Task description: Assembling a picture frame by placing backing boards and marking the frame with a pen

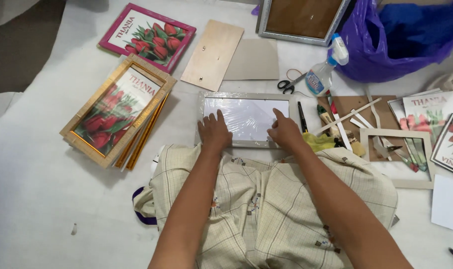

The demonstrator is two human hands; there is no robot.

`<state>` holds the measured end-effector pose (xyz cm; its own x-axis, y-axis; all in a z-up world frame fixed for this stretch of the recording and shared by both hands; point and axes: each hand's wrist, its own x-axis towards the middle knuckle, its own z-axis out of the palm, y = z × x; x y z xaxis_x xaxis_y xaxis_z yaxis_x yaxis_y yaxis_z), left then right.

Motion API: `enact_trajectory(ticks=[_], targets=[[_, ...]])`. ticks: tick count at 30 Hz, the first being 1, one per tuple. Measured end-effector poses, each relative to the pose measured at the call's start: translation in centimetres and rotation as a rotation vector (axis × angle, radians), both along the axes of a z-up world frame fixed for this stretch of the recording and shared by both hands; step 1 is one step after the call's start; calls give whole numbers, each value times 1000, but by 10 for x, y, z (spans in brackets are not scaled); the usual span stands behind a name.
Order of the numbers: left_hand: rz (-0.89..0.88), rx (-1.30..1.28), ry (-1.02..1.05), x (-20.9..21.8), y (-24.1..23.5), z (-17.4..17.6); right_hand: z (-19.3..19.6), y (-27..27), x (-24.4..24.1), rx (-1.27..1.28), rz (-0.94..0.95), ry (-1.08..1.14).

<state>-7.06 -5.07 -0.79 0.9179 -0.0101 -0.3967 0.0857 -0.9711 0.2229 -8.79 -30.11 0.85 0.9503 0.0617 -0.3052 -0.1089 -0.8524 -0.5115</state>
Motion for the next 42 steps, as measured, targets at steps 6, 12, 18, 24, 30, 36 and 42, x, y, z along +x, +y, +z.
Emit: enact_trajectory(ticks=[6,12,18,24,30,36,42], targets=[[-41,21,-48,2,-1,-14,-4,-5,1,-50,21,-56],[76,-98,-89,10,7,5,25,18,-3,-189,76,-99],[57,-95,-70,20,7,0,-15,12,4,-346,272,-62],[-36,-41,-165,24,2,-21,-45,7,10,-325,272,-224],[-84,-13,-261,31,2,-54,-64,2,14,-358,236,-302],[-60,-47,-238,28,2,-47,-71,1,16,-329,211,-333],[-66,-106,-241,22,0,-30,-22,14,10,-167,129,-211]])
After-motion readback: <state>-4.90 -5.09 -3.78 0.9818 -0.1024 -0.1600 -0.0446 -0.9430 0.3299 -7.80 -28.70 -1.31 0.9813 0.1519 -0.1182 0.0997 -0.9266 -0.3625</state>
